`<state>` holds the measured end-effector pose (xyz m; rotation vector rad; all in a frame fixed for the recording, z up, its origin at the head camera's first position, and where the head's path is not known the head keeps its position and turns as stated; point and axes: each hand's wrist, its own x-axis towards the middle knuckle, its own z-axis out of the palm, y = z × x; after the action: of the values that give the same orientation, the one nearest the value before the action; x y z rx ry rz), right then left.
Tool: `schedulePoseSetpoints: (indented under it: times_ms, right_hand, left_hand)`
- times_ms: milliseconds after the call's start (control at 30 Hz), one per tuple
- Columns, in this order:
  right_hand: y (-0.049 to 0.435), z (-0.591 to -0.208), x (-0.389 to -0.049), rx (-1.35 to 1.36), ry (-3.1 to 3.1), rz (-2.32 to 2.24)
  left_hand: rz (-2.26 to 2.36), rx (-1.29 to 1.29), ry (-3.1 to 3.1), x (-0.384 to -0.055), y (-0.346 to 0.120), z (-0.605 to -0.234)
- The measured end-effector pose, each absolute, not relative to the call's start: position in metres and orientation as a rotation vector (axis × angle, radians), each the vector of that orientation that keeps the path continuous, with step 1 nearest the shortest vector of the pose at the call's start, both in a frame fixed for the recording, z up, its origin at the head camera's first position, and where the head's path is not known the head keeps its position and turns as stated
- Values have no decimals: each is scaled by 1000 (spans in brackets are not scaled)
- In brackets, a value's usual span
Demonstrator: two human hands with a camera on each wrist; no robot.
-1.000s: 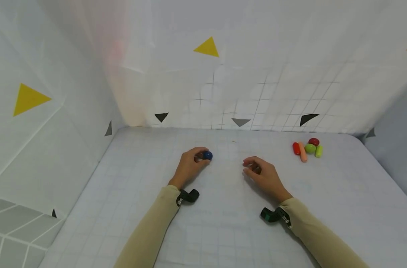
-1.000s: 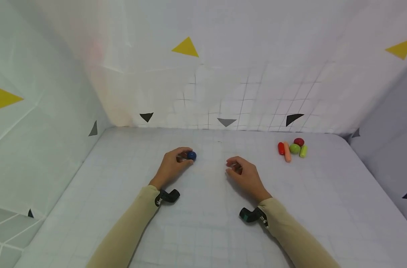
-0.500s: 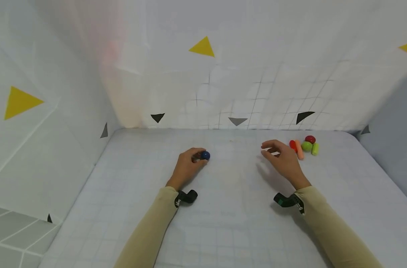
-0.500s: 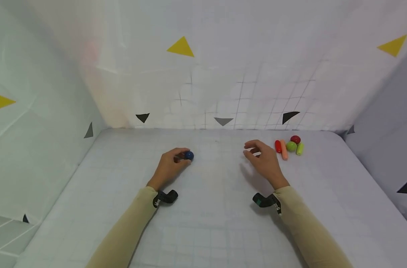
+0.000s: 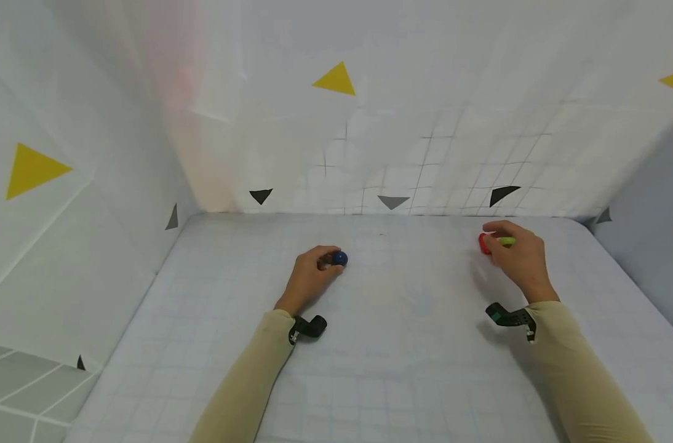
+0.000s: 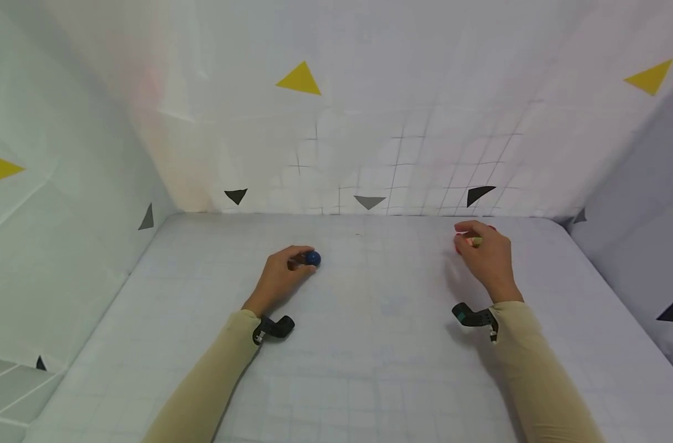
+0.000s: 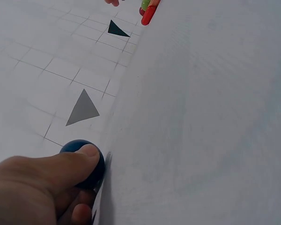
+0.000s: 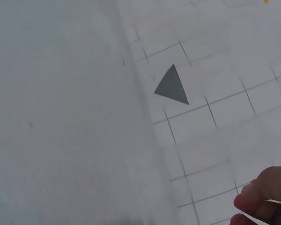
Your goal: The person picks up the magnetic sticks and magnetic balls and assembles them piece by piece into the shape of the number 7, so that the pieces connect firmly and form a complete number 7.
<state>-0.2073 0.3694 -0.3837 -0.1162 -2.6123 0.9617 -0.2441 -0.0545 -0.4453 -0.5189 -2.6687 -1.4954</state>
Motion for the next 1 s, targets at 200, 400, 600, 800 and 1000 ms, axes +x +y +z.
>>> schedulePoseSetpoints:
  times_ms: [200, 400, 600, 800, 1000]
  right_hand:
    - [389, -391, -208, -140, -2616, 841]
    - [406, -400, -211, -176, -2618, 784]
    - [419, -406, -212, -247, -2686, 770]
    - [421, -411, -216, -206, -2708, 738]
    - [409, -415, -220, -132, -2789, 736]
  left_hand:
    - [-1490, -510, -2673, -243, -55, -449]
    - [-1479, -516, -2676, -244, -56, -447]
    - [-1475, -516, -2681, -244, -55, -446]
    - [-1487, -500, -2677, -243, -55, -446]
    - [-1487, -504, -2677, -242, -55, -446]
